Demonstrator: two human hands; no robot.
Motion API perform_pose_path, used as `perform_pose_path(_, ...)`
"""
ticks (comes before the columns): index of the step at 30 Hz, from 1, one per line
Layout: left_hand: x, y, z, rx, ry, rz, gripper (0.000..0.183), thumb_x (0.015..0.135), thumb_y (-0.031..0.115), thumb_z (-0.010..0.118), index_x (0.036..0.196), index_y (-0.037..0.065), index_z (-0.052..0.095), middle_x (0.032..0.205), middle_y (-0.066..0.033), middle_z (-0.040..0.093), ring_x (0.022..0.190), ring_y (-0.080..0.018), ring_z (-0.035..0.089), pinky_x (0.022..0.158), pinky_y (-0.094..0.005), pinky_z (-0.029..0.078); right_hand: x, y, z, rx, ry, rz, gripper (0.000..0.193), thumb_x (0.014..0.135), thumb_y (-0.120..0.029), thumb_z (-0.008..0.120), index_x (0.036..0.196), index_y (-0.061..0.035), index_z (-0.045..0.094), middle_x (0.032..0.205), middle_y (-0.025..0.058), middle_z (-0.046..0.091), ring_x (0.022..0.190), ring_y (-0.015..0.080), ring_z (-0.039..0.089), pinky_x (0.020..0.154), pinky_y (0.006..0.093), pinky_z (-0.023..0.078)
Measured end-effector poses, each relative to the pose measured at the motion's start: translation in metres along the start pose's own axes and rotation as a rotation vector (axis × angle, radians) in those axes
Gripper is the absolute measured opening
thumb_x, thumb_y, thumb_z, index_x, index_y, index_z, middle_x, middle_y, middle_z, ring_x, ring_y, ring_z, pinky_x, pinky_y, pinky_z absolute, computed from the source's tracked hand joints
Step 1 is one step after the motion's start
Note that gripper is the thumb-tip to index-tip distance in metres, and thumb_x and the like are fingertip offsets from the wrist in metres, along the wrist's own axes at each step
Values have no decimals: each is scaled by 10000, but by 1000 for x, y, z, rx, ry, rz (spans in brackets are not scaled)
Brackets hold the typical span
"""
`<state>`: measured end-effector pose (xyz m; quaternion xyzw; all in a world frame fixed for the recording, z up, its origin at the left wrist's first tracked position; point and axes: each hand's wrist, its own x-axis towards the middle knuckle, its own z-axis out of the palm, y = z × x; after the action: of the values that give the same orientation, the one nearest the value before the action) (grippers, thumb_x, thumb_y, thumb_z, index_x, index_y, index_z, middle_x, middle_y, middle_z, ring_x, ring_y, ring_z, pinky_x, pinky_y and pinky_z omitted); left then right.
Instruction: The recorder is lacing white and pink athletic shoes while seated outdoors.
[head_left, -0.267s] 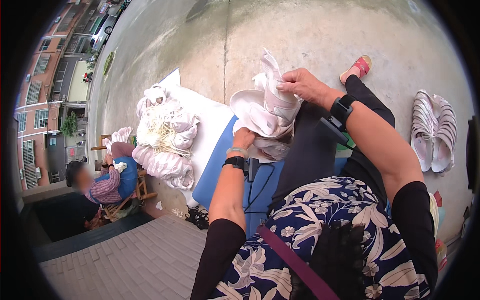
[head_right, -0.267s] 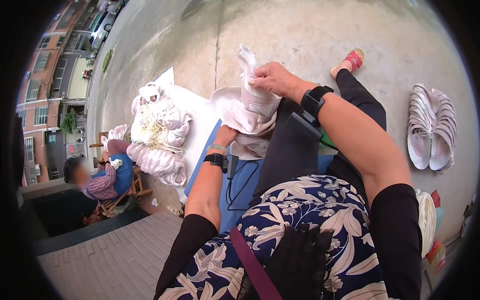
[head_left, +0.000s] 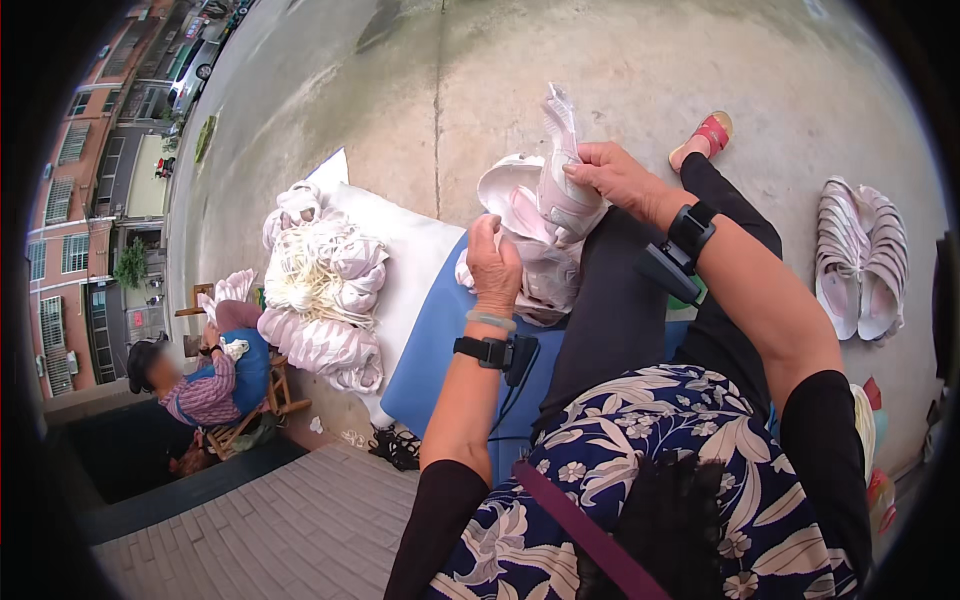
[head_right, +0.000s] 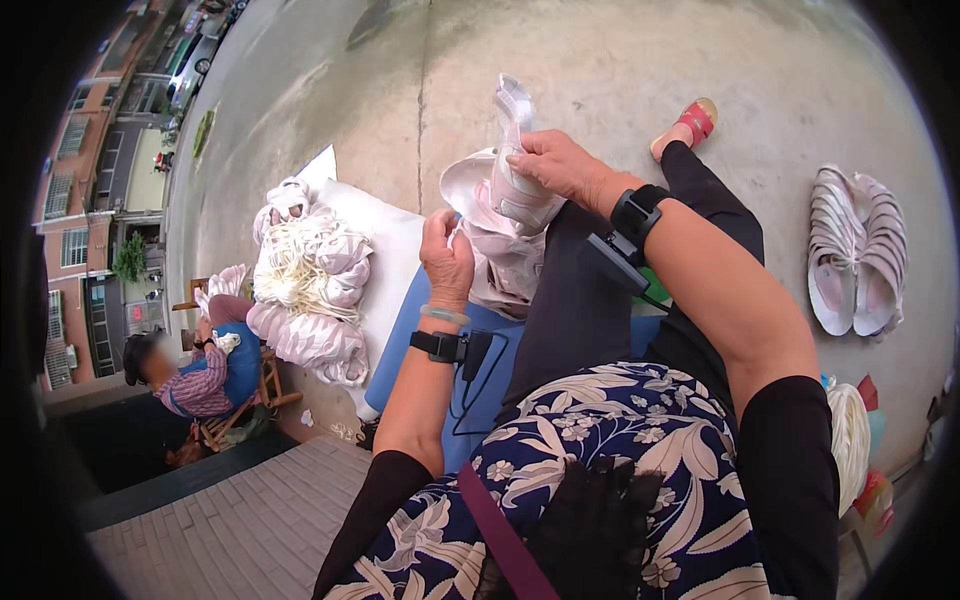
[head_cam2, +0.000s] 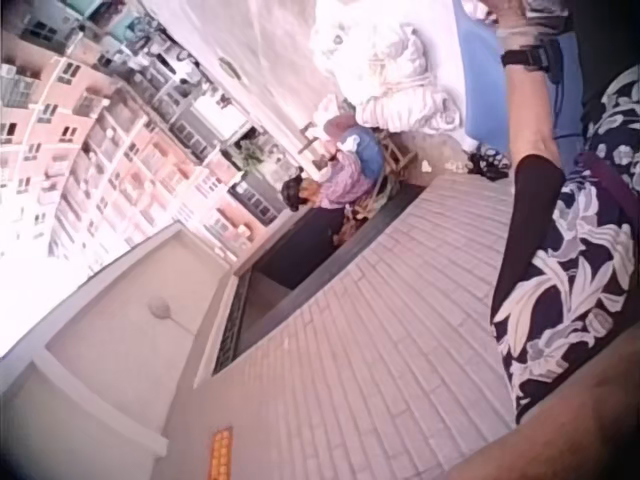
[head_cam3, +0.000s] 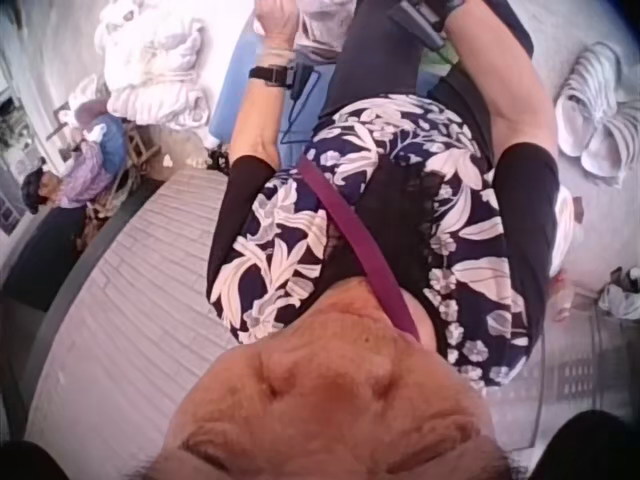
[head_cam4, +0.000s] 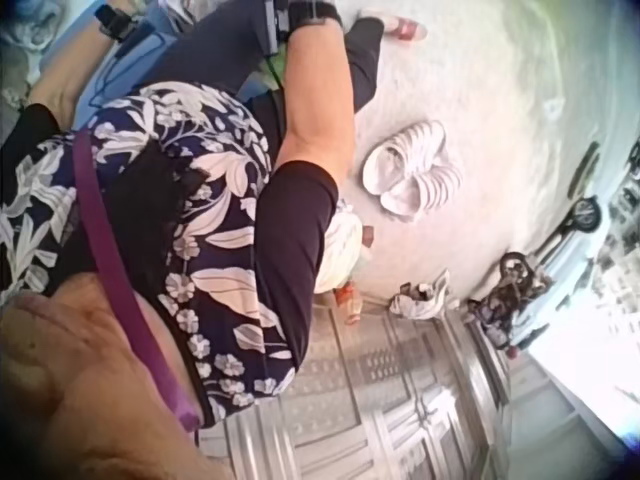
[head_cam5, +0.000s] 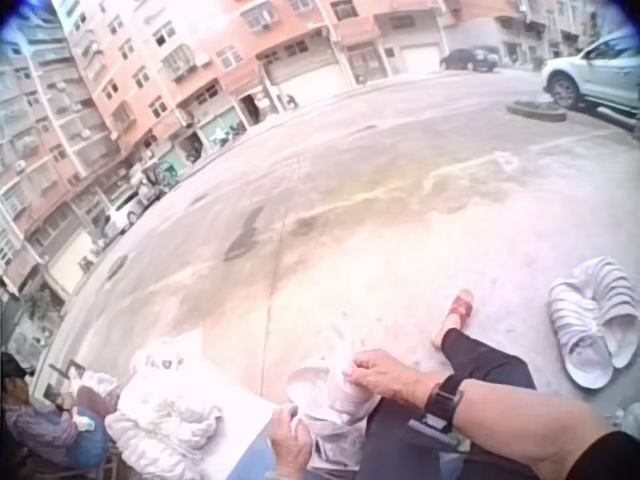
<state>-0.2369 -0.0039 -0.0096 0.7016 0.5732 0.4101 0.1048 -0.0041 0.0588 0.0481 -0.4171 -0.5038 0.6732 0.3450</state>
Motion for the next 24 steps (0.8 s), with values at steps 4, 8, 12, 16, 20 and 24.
perform_pose_path(4,20,18,46,-331,-169,-345,377,654,-63,444,1028,-27,473,939,-197,536,893,-337,526,820,-371,430,-3,-1,-3,64,45,-57,268,856,-203,535,1048,-23,591,898,-13,585,824,76,505,754,236,398)
perform_pose_path(8,16,14,76,-562,-552,-473,352,708,1,445,1058,1,480,980,-145,558,922,-265,561,811,-381,441,-12,-10,-31,140,179,-86,292,864,-216,530,1082,-28,575,920,-7,593,839,82,519,766,243,407)
perform_pose_path(12,12,15,77,175,-740,-148,267,755,236,529,979,97,572,825,-135,595,808,-321,553,828,-424,386,-16,-11,-56,278,216,-122,248,845,-195,538,1011,-21,598,885,14,600,823,98,519,766,258,411)
perform_pose_path(16,32,26,58,252,-723,-210,236,731,342,589,736,114,648,558,-83,561,715,-278,561,655,-371,404,-16,4,-85,375,441,-7,255,859,-193,510,1050,-33,566,886,33,587,782,135,555,686,296,457)
perform_pose_path(20,53,52,23,115,-545,-91,240,687,245,595,543,53,596,480,-87,516,510,-260,486,519,-365,396,-17,20,-105,578,509,43,251,876,-184,487,1079,-42,528,933,56,587,794,159,581,686,294,473)
perform_pose_path(24,62,93,-4,-84,-466,145,233,666,146,586,497,-3,525,462,-117,490,416,-266,412,475,-369,372,-25,12,-113,589,396,-58,248,886,-190,479,1073,-33,521,983,65,585,858,166,588,736,325,489)
